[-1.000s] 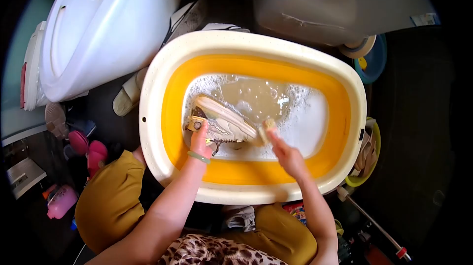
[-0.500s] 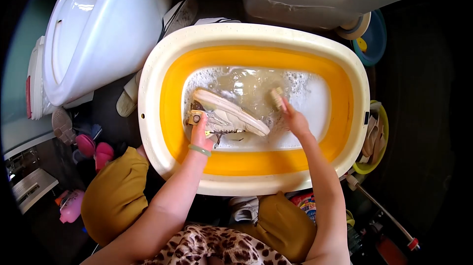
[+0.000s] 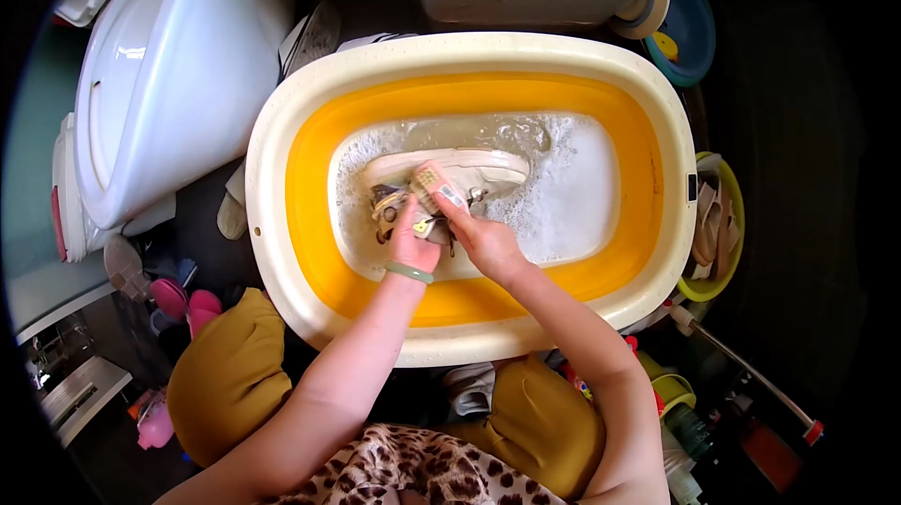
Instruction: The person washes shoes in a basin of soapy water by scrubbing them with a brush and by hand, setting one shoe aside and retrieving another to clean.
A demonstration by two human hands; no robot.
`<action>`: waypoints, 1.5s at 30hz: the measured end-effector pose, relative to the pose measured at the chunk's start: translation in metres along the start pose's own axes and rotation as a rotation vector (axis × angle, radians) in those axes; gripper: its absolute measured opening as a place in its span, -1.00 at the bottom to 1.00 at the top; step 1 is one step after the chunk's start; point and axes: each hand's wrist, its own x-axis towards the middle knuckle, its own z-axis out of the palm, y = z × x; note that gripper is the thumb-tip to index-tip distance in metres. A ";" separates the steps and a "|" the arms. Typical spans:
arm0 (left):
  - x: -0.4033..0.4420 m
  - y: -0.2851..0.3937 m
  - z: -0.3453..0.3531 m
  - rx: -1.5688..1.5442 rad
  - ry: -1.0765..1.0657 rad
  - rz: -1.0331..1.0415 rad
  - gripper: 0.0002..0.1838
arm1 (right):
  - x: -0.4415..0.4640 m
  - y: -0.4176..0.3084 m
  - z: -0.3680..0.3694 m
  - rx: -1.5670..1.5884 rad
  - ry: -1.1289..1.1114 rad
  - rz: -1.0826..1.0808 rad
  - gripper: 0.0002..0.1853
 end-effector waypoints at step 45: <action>-0.021 0.027 0.037 -0.165 0.244 0.054 -0.47 | 0.034 0.068 -0.037 0.098 0.344 0.249 -0.52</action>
